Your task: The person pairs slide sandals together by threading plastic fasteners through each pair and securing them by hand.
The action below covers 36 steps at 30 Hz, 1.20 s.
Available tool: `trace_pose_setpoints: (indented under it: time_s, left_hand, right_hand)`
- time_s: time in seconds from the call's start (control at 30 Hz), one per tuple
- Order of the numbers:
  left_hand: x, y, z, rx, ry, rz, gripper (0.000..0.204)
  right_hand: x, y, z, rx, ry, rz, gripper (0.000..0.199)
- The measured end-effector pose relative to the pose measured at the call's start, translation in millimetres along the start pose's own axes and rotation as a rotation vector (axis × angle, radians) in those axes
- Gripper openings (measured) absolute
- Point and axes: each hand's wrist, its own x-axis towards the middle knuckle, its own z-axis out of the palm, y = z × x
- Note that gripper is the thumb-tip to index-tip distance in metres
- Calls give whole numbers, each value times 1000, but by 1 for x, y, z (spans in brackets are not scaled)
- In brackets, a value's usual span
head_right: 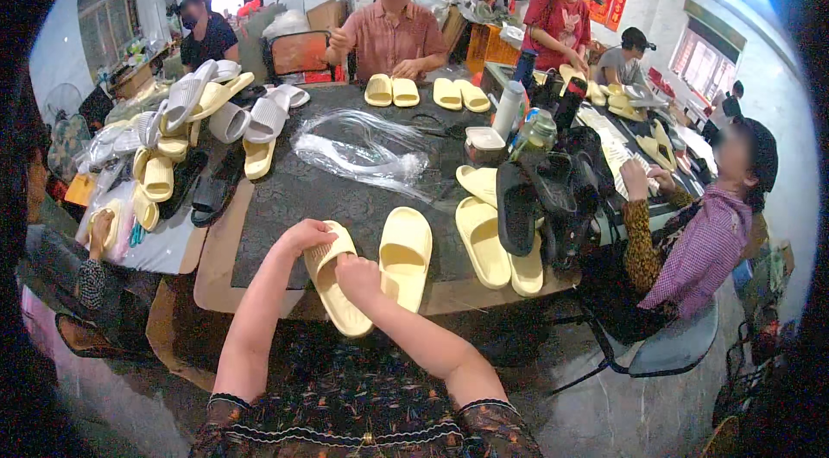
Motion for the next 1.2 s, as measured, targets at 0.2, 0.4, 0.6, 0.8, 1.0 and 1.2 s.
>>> trace_pose_setpoints:
  time_s: [0.2,0.4,0.6,0.8,1.0,1.2]
  left_hand:
    - [9,-23,2,-123,0,69,30]
    - [-3,-30,17,-338,327,155,24]
    - [-13,-5,60,-91,874,395,16]
    - [5,-29,57,-408,909,445,10]
    - [2,-29,58,-503,952,424,12]
    - [-7,-19,52,-502,933,460,10]
  right_hand:
    - [-1,-7,-3,-3,-6,-5,14]
    - [5,-12,-17,171,5,-28,20]
    - [5,6,-34,322,-39,64,26]
    - [-10,25,-57,581,-194,174,26]
    - [-33,71,-151,689,-359,492,28]
    - [-49,115,-204,830,-69,606,19]
